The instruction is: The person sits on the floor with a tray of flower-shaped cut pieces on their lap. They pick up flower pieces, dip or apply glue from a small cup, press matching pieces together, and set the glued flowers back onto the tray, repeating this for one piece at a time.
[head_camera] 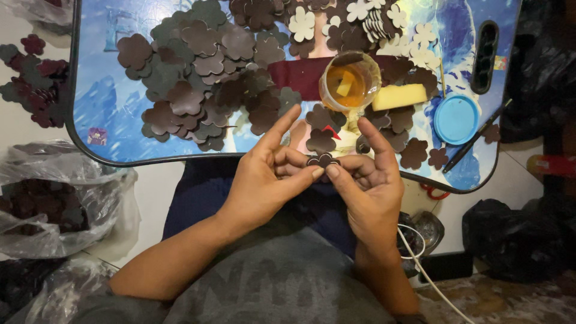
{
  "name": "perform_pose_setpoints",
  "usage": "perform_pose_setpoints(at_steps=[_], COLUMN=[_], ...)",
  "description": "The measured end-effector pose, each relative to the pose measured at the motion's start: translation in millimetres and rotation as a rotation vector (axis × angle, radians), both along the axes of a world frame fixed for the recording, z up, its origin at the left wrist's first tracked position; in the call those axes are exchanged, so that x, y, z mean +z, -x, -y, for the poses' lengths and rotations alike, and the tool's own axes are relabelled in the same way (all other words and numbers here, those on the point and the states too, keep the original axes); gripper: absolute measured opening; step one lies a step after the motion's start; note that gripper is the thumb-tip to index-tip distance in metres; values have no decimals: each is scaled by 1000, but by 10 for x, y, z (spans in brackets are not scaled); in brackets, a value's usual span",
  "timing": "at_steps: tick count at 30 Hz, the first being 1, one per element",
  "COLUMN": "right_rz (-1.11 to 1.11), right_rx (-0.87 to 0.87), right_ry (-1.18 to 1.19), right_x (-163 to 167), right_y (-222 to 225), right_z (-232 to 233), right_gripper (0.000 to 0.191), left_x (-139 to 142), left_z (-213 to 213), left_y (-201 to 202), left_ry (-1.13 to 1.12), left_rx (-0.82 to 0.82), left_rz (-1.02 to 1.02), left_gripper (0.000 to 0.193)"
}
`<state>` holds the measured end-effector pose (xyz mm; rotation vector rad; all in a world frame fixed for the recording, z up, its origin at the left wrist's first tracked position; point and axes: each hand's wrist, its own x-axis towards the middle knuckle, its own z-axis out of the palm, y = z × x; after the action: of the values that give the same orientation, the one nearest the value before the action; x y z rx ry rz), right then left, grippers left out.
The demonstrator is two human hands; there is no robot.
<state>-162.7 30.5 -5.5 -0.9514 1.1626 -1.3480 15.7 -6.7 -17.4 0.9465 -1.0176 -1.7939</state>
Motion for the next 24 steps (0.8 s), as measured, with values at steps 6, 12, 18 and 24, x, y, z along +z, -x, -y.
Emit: perform_pose_setpoints(at_steps=[6,12,18,24], right_rz=[1,-14,-90,-145], right_rx=[-6,1,19,46], right_ry=[-12,0,-21,-8], right_x=[15,40,89,118], right_y=[-6,-10,-23,-41], right_z=[2,-4,-50,-97], right_gripper=[75,76,83,96], left_x=[11,32,43,134], left_z=[11,18,-3,0], left_y=[4,-10,-9,-65], left_ry=[13,11,67,106], left_rx=[3,-20,-17,-28], left_rz=[-18,24,-4,-38], left_gripper=[92,91,83,78])
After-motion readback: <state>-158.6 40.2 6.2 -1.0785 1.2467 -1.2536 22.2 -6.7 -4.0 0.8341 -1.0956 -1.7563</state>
